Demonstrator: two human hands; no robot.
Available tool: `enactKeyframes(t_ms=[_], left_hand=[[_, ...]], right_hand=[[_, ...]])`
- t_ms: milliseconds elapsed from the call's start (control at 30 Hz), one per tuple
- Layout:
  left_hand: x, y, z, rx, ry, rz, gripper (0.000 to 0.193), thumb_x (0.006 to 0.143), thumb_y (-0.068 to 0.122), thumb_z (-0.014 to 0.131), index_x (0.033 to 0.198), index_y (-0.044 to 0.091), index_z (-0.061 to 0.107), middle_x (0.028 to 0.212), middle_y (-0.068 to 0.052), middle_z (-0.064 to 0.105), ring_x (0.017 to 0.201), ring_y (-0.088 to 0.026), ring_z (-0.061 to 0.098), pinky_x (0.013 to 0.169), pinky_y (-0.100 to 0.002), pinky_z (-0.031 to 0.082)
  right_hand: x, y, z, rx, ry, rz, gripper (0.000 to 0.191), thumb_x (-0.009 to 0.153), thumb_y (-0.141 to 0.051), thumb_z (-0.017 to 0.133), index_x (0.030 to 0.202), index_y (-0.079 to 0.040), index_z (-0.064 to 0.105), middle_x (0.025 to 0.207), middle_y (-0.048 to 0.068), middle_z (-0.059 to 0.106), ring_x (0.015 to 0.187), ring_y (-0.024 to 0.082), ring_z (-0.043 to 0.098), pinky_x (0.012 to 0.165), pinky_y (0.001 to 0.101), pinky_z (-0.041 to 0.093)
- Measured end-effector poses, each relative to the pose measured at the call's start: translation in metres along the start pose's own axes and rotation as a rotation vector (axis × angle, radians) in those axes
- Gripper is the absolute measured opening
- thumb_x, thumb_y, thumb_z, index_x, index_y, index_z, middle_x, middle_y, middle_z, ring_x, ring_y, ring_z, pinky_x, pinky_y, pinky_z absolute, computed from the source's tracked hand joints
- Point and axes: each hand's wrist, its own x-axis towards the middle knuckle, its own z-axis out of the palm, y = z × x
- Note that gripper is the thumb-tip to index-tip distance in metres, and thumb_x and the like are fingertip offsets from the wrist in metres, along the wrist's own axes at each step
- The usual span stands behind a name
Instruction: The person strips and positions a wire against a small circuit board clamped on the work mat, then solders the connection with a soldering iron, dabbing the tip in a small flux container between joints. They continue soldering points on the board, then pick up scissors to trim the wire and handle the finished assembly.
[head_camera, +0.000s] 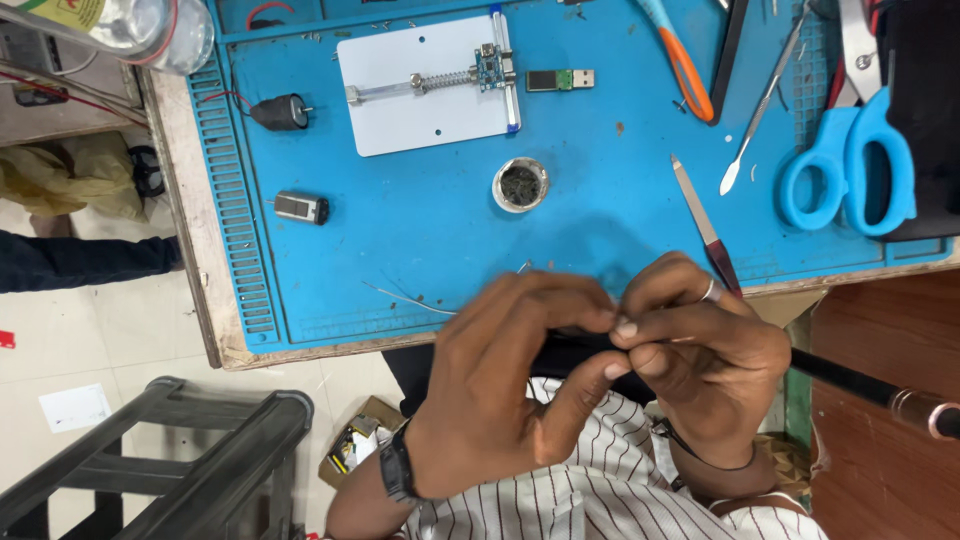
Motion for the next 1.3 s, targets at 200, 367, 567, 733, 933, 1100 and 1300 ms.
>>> enactKeyframes(t_ms=[200,367,567,733,933,1100,1300], left_hand=[[0.0,0.0,0.001,-0.011,-0.113,-0.165,0.029,0.095,0.007,0.076,0.123,0.007,0.069,0.076,-0.003,0.061,0.064,-0.016,0.059,0.059,-0.032,0.046],[-0.003,-0.005,0.002,0.202,0.052,-0.069,0.014,0.094,0.005,0.076,0.107,0.006,0.072,0.076,-0.005,0.056,0.065,-0.018,0.054,0.058,-0.033,0.042],[-0.002,-0.005,-0.005,0.271,0.12,-0.001,0.012,0.091,0.006,0.079,0.101,0.006,0.073,0.073,-0.002,0.053,0.062,-0.016,0.052,0.055,-0.031,0.039],[0.0,-0.006,-0.005,0.333,0.156,0.036,0.012,0.089,0.008,0.081,0.098,0.007,0.074,0.068,-0.001,0.05,0.058,-0.015,0.047,0.053,-0.031,0.034],[0.003,-0.002,-0.009,0.42,0.193,0.089,0.014,0.086,0.012,0.084,0.097,0.012,0.076,0.062,0.003,0.05,0.053,-0.013,0.042,0.055,-0.033,0.029],[0.005,0.0,-0.014,0.476,0.219,0.095,0.016,0.085,0.014,0.087,0.098,0.013,0.078,0.059,0.004,0.048,0.051,-0.012,0.04,0.054,-0.033,0.026],[0.006,-0.001,-0.018,0.483,0.197,0.104,0.018,0.085,0.016,0.088,0.101,0.013,0.079,0.059,0.005,0.046,0.05,-0.011,0.039,0.055,-0.033,0.024]], right_hand=[[0.011,-0.014,0.005,-0.659,0.083,-0.257,0.023,0.084,-0.022,0.083,0.098,-0.006,0.074,0.104,0.01,0.063,0.097,0.023,0.057,0.074,0.0292,0.05],[0.032,-0.021,-0.035,-1.245,0.325,-0.147,0.04,0.101,-0.022,0.077,0.131,0.001,0.063,0.117,0.012,0.067,0.107,0.031,0.056,0.091,0.0425,0.046],[0.046,0.0,-0.083,-1.726,0.216,0.045,0.038,0.095,-0.026,0.083,0.124,-0.004,0.071,0.106,0.015,0.072,0.108,0.036,0.064,0.09,0.0477,0.05],[0.057,0.014,-0.098,-1.713,0.242,0.099,0.037,0.091,-0.03,0.087,0.111,-0.001,0.076,0.093,0.015,0.074,0.088,0.035,0.068,0.081,0.0458,0.052],[0.071,-0.003,-0.117,-1.233,0.259,0.333,0.036,0.098,-0.031,0.079,0.119,-0.001,0.075,0.096,0.017,0.073,0.085,0.027,0.073,0.081,0.0415,0.056],[0.019,-0.013,-0.132,-0.439,0.308,0.615,0.04,0.097,-0.031,0.071,0.122,0.0,0.068,0.097,0.018,0.07,0.085,0.029,0.071,0.076,0.0436,0.055],[-0.08,0.043,-0.119,0.461,0.331,0.624,0.048,0.096,-0.038,0.069,0.117,0.004,0.062,0.091,0.018,0.064,0.081,0.032,0.066,0.069,0.0455,0.053]])
